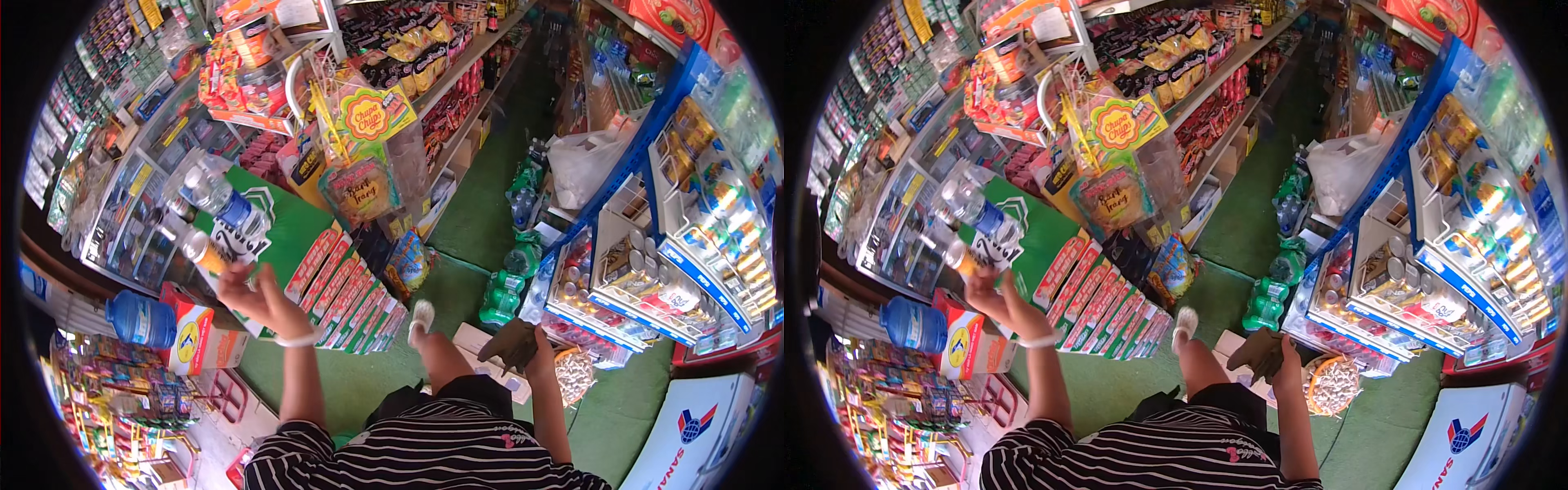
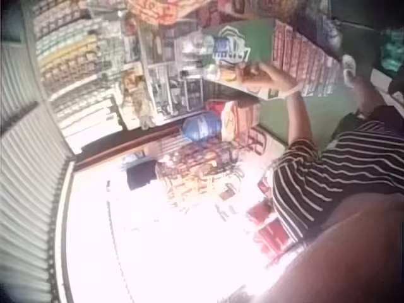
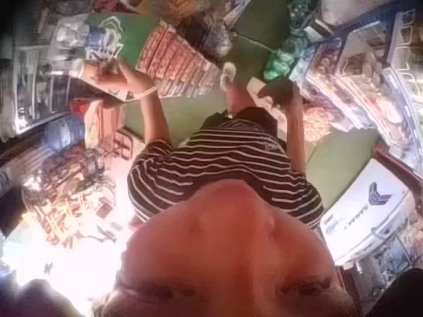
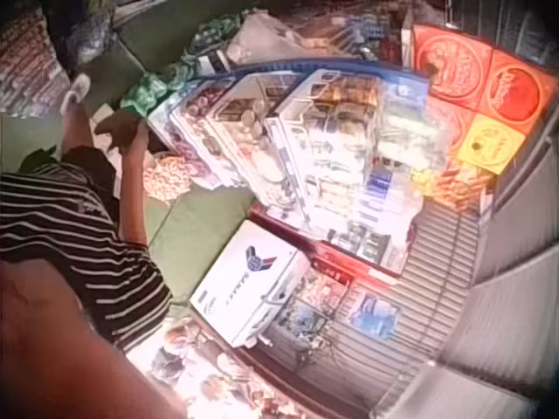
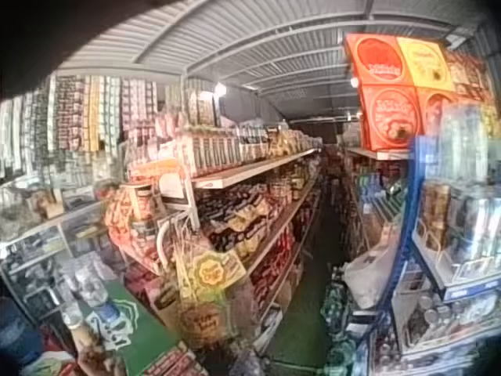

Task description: The person sits on the floor of a store aisle and unpacks yellow snack packets from a cardboard box. They arrange the packets into a neat stack on the floor and then place them into a second cardboard box.

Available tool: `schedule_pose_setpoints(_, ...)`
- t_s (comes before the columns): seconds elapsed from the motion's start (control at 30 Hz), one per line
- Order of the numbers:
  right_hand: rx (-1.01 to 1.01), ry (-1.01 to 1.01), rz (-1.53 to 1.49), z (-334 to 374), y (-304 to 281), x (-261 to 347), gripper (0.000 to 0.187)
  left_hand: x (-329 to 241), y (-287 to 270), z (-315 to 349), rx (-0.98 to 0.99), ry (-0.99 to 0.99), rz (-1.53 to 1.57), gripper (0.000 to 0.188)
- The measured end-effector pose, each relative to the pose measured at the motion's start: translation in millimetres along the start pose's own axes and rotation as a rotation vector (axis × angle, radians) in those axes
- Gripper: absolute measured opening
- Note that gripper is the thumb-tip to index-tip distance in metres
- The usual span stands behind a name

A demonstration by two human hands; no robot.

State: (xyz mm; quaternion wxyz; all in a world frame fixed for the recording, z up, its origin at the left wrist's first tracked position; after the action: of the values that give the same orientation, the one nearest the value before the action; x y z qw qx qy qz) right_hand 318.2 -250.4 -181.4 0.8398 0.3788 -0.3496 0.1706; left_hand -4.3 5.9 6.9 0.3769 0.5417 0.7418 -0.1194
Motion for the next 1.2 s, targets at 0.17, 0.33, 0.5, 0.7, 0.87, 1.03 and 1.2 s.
schedule_pose_setpoints(0.17,0.035,0.037,-0.142,-108.9,14.3,6.6,0.043,15.6,103.4,41.7,0.075,-0.212,0.199,0.047)
schedule_pose_setpoints(0.33,-0.020,0.059,-0.126,-225.0,48.6,62.6,0.049,78.2,238.9,67.6,0.269,-0.368,0.382,0.052)
schedule_pose_setpoints(0.5,0.066,0.007,-0.096,-315.1,99.2,154.7,0.052,136.6,384.8,92.4,1.071,-0.428,0.214,0.045)
schedule_pose_setpoints(0.7,0.105,-0.094,0.089,-365.0,145.0,248.0,0.055,169.5,499.2,128.4,1.396,-0.760,0.239,0.036)
schedule_pose_setpoints(0.87,-0.037,-0.119,0.353,-408.9,153.4,282.1,0.060,219.0,590.1,140.3,1.520,-0.798,0.380,0.023)
schedule_pose_setpoints(1.03,-0.118,-0.092,0.135,-467.5,138.6,306.9,0.051,272.8,695.2,133.0,1.895,-0.826,0.439,0.012)
schedule_pose_setpoints(1.2,-0.143,-0.113,0.492,-518.2,152.0,353.0,0.046,355.3,812.3,119.8,1.714,-0.934,0.478,0.016)
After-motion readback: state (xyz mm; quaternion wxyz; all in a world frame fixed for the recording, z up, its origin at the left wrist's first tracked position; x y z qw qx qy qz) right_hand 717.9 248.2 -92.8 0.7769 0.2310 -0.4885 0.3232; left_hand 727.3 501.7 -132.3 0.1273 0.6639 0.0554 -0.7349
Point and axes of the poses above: each hand's wrist, its own z-axis away from the middle knuckle, its own y-axis out of the palm, x = y × z, the point moved 1 cm from there along -z, towards the middle knuckle, and after that the axes turned 4 degrees about z, right-handed, at the moved point
